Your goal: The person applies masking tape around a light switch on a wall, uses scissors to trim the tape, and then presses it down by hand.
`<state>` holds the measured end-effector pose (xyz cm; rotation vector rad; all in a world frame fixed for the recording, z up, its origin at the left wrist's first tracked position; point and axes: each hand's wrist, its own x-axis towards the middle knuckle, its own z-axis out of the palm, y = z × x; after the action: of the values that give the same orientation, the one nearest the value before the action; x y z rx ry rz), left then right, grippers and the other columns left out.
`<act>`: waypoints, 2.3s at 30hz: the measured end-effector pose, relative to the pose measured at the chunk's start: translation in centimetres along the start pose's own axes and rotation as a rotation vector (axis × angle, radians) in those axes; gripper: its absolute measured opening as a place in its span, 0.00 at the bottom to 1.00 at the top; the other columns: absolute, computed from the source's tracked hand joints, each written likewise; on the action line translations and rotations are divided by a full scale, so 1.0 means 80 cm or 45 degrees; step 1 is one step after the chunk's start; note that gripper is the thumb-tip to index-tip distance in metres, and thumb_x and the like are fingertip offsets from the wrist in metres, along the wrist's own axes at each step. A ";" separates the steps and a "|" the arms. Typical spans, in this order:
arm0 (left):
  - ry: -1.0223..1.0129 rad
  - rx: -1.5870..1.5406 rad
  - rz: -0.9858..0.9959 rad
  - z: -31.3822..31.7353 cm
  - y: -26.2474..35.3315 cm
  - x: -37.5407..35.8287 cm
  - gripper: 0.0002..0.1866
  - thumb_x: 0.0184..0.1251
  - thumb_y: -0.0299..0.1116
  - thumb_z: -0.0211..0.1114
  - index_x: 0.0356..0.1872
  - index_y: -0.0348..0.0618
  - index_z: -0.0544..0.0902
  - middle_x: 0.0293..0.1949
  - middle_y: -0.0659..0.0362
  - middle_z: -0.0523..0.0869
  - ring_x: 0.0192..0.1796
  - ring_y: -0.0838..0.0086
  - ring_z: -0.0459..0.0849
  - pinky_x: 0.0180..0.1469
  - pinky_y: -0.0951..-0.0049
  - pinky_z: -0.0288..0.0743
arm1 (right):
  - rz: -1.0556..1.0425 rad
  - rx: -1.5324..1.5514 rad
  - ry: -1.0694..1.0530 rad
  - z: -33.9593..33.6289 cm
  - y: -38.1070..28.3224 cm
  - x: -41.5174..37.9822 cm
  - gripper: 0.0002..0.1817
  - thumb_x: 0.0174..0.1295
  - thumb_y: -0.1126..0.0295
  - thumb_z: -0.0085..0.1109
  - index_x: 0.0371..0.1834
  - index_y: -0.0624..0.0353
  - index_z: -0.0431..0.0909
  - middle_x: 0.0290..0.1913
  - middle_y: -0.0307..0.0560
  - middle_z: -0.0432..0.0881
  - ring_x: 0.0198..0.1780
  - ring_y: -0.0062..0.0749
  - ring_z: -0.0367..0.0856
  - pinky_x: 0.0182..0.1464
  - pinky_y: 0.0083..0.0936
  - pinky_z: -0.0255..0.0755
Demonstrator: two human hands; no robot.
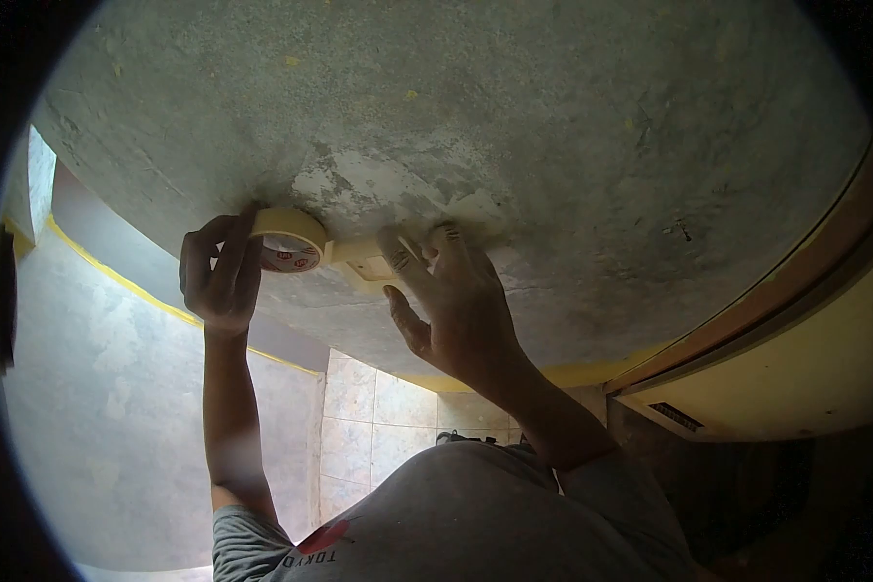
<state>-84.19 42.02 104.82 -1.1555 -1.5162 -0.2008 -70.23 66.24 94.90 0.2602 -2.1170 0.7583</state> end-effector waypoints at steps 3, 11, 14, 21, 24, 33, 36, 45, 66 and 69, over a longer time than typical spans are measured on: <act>-0.003 0.060 0.034 -0.001 0.002 0.004 0.18 0.53 0.23 0.81 0.48 0.39 0.94 0.41 0.60 0.89 0.36 0.73 0.81 0.33 0.71 0.71 | 0.037 -0.060 -0.084 -0.007 -0.010 0.005 0.32 0.64 0.64 0.73 0.74 0.53 0.79 0.56 0.60 0.76 0.52 0.47 0.81 0.54 0.44 0.79; 0.002 0.057 0.091 -0.002 -0.005 0.000 0.22 0.53 0.22 0.81 0.52 0.40 0.94 0.41 0.61 0.88 0.36 0.72 0.79 0.34 0.70 0.70 | -0.213 -0.357 -0.052 0.013 -0.033 0.027 0.38 0.66 0.46 0.72 0.77 0.44 0.75 0.67 0.59 0.69 0.69 0.54 0.70 0.67 0.62 0.66; -0.014 0.057 0.073 -0.007 -0.006 0.002 0.21 0.53 0.22 0.81 0.52 0.40 0.94 0.41 0.61 0.88 0.36 0.72 0.79 0.34 0.70 0.70 | -0.197 -0.450 -0.055 0.033 -0.022 0.023 0.36 0.66 0.43 0.72 0.75 0.43 0.78 0.72 0.59 0.64 0.76 0.54 0.61 0.72 0.62 0.56; -0.006 0.030 0.061 -0.003 -0.007 0.000 0.22 0.52 0.22 0.80 0.52 0.39 0.94 0.41 0.60 0.88 0.36 0.72 0.80 0.33 0.70 0.69 | -0.120 -0.362 0.094 0.012 0.011 0.001 0.26 0.65 0.46 0.73 0.64 0.41 0.86 0.73 0.58 0.63 0.71 0.55 0.62 0.64 0.58 0.52; -0.028 0.050 0.050 -0.006 -0.004 0.004 0.19 0.52 0.24 0.81 0.48 0.39 0.94 0.41 0.59 0.89 0.36 0.72 0.81 0.33 0.71 0.71 | -0.066 -0.302 0.135 0.009 0.012 -0.003 0.26 0.63 0.48 0.75 0.63 0.42 0.87 0.71 0.58 0.64 0.71 0.55 0.60 0.64 0.56 0.52; -0.017 0.063 0.069 -0.006 -0.003 0.008 0.22 0.50 0.22 0.81 0.51 0.40 0.94 0.41 0.60 0.89 0.35 0.73 0.80 0.33 0.70 0.69 | 0.017 -0.199 0.181 0.023 -0.001 0.000 0.31 0.62 0.48 0.75 0.67 0.45 0.84 0.68 0.60 0.65 0.72 0.55 0.59 0.65 0.56 0.52; -0.017 0.055 0.070 -0.005 -0.003 0.008 0.22 0.51 0.22 0.82 0.51 0.40 0.94 0.41 0.60 0.89 0.35 0.73 0.80 0.33 0.70 0.69 | -0.137 -0.194 0.130 0.033 -0.004 0.014 0.31 0.66 0.47 0.72 0.69 0.46 0.83 0.66 0.59 0.70 0.70 0.53 0.65 0.66 0.57 0.51; -0.005 0.047 -0.007 -0.006 -0.003 -0.004 0.21 0.52 0.22 0.82 0.51 0.39 0.94 0.42 0.60 0.89 0.37 0.72 0.83 0.35 0.70 0.75 | -0.338 -0.342 -0.076 0.047 -0.004 0.025 0.30 0.67 0.51 0.71 0.70 0.48 0.81 0.65 0.49 0.74 0.68 0.52 0.70 0.68 0.59 0.64; -0.586 -0.258 0.126 -0.034 0.000 -0.020 0.26 0.57 0.19 0.71 0.58 0.55 0.90 0.61 0.57 0.85 0.62 0.56 0.84 0.55 0.61 0.88 | -0.334 -0.244 -0.072 0.036 -0.002 0.035 0.23 0.67 0.58 0.71 0.65 0.51 0.85 0.63 0.45 0.81 0.60 0.42 0.77 0.67 0.45 0.65; -0.776 -0.457 -0.023 -0.042 -0.005 -0.006 0.27 0.57 0.13 0.68 0.57 0.52 0.89 0.61 0.54 0.83 0.62 0.54 0.85 0.60 0.58 0.89 | -0.333 -0.274 -0.063 0.036 -0.002 0.033 0.24 0.67 0.58 0.72 0.65 0.50 0.85 0.64 0.44 0.81 0.62 0.43 0.76 0.68 0.47 0.63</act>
<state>-82.34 39.33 105.71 -1.5819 -2.0818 -0.1417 -73.68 64.57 95.72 0.4326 -2.1367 0.3718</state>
